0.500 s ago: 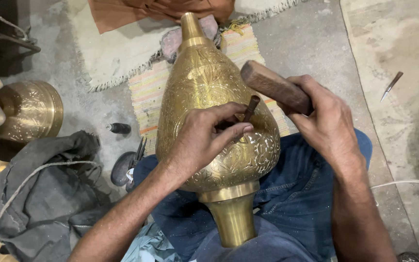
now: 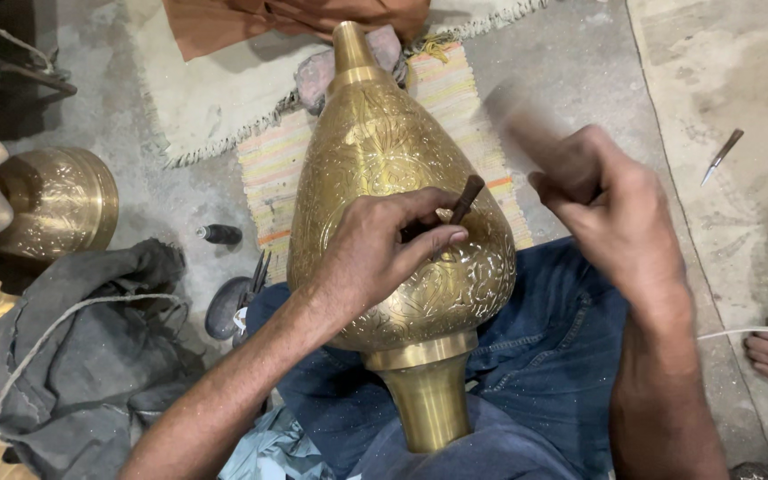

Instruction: The person sits cross-legged on the floor with a large brass vessel on their lap and decorates its surface by hand. They hold a small punch against the brass and strike it with a wooden mallet, repositioning the punch repeatedly to work the engraved pattern across the vessel body.

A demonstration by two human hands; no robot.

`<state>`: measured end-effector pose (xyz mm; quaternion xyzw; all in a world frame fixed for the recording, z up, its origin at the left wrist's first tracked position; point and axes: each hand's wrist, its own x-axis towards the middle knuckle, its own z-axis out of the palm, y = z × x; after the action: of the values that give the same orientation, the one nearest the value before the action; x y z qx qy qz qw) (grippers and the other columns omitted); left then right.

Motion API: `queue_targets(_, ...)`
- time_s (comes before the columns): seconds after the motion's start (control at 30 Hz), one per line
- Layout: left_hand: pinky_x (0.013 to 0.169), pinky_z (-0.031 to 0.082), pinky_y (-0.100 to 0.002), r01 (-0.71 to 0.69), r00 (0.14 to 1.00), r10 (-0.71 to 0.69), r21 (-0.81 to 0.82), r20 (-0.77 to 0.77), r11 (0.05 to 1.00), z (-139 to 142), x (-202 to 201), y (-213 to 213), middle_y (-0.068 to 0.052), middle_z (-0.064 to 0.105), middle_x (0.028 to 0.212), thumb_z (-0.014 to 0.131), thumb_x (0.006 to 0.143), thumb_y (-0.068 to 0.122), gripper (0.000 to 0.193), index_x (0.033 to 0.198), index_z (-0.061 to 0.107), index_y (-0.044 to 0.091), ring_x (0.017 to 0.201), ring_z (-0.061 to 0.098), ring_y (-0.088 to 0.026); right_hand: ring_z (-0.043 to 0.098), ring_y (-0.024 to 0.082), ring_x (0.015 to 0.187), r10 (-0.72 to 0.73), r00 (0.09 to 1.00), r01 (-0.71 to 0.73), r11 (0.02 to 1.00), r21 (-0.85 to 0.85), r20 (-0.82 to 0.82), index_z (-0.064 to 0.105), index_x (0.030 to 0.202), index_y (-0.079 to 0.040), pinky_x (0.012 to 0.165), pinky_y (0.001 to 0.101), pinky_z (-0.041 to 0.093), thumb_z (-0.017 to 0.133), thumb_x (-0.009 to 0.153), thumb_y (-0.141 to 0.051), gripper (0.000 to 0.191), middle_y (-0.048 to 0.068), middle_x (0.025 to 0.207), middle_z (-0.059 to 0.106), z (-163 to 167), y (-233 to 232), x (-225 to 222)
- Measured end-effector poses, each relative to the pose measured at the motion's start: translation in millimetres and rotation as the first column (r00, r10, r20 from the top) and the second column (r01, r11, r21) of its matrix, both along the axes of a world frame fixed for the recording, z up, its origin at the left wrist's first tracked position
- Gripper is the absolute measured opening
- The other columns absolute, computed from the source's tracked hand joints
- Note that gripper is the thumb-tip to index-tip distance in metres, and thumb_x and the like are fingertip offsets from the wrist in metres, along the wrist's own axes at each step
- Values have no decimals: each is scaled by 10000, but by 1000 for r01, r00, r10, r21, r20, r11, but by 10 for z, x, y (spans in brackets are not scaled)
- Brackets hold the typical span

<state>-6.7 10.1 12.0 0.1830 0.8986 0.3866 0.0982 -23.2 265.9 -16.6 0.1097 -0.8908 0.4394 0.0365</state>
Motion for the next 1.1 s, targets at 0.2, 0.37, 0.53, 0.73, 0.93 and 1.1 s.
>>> queue_targets(0.2, 768, 672, -359, 43, 998, -42, 8, -40, 999, -50, -69, 24, -100, 808, 1011, 725, 932, 324, 346, 1185, 726, 88, 856, 804, -186, 722, 183, 731, -25, 994, 6, 983, 185, 104, 609, 1031, -70, 641, 340, 594, 756, 960, -157, 185, 87, 825, 726, 1, 98, -107)
queue_targets(0.37, 772, 674, -367, 61, 996, -58, 32, -65, 998, -78, -127, 30, -105, 801, 1079, 715, 929, 334, 361, 1185, 727, 80, 872, 803, -194, 728, 207, 742, 51, 999, -48, 970, 237, -5, 609, 1040, -69, 649, 359, 591, 753, 961, -148, 183, 92, 838, 730, -83, 144, -163)
queue_targets(0.53, 786, 665, -372, 43, 996, -40, 32, -82, 999, -47, -120, 35, -111, 804, 1055, 718, 933, 329, 361, 1191, 732, 77, 874, 798, -193, 726, 213, 822, 49, 998, -49, 999, 6, 33, 612, 1129, -54, 661, 336, 608, 773, 940, -158, 270, 82, 911, 714, -101, 76, -211)
queue_targets(0.73, 756, 670, -363, 32, 999, -32, -8, -43, 999, -12, -176, 63, -92, 806, 996, 730, 919, 329, 345, 1169, 731, 91, 845, 800, -181, 706, 204, 816, 112, 993, -109, 990, -89, 29, 603, 1209, -40, 687, 356, 595, 775, 927, -162, 353, 88, 888, 713, 22, 26, -261)
queue_targets(0.93, 764, 671, -356, 41, 998, -40, 19, -47, 999, 13, -206, 91, -89, 808, 1002, 731, 922, 328, 344, 1169, 726, 88, 862, 804, -179, 678, 220, 717, -68, 992, 58, 994, 93, 110, 575, 1088, -26, 635, 393, 538, 808, 945, -188, 319, 127, 741, 658, 74, 80, -260)
queue_targets(1.1, 775, 668, -360, 27, 999, -26, 35, -48, 999, 18, -275, 113, -93, 809, 989, 727, 932, 327, 355, 1198, 725, 92, 869, 805, -181, 721, 213, 769, 24, 999, -29, 987, 158, 34, 580, 1051, -49, 646, 362, 601, 765, 927, -142, 241, 110, 831, 710, 48, 127, -336)
